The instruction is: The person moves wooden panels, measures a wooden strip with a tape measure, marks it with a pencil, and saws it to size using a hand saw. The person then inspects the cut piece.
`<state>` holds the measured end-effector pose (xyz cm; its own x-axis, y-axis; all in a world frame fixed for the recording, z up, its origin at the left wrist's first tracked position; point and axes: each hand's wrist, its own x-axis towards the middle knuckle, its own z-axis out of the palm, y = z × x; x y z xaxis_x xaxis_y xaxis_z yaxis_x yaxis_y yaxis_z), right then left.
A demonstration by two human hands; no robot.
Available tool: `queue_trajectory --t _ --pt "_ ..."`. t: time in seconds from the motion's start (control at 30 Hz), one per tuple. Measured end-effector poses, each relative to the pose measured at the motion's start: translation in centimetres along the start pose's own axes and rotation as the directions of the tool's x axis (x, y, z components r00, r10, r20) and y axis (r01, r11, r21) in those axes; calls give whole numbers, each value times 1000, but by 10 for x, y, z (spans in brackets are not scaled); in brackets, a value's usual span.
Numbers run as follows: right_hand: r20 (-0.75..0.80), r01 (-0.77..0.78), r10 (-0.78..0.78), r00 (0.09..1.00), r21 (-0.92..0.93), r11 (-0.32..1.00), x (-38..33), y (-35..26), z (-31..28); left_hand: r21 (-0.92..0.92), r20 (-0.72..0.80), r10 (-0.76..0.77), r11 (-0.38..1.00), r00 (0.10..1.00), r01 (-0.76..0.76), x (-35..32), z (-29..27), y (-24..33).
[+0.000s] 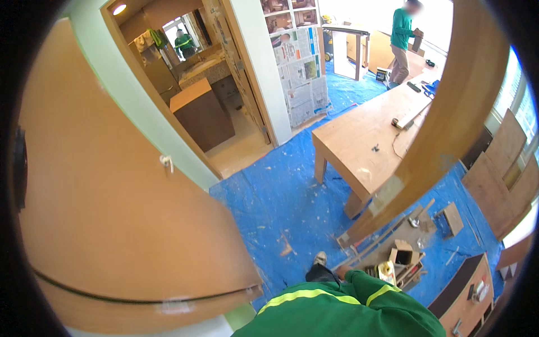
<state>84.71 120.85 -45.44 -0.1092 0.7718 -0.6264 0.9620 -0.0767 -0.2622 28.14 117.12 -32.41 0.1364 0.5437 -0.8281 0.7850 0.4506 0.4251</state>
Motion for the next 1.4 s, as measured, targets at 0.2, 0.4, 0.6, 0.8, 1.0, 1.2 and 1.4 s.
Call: queue_trajectory --t 0.2,0.4,0.6,0.8,1.0,1.2,1.4 --pt "45 -205 380 924 896 394 75 19 -209 -169 13 -51 984 999 53 66 -41 85" --pt "17 -225 402 915 851 475 117 28 -297 -134 118 -10 991 993 26 169 -110 172" --pt "-32 -362 407 913 397 843 142 91 -179 90 285 79 990 955 -109 292 -183 265" --pt "336 -629 532 777 395 670 163 70 -244 270 323 164 928 932 -257 395 -320 352" --pt "-47 -333 534 844 735 591 247 74 -367 240 373 150 938 915 -251 503 -441 475" --pt "-113 -115 782 613 966 230 313 56 -528 -372 150 31 928 988 28 562 -558 574" --pt "100 -292 881 462 956 44 354 118 -599 -347 209 40 937 977 36 600 -566 619"
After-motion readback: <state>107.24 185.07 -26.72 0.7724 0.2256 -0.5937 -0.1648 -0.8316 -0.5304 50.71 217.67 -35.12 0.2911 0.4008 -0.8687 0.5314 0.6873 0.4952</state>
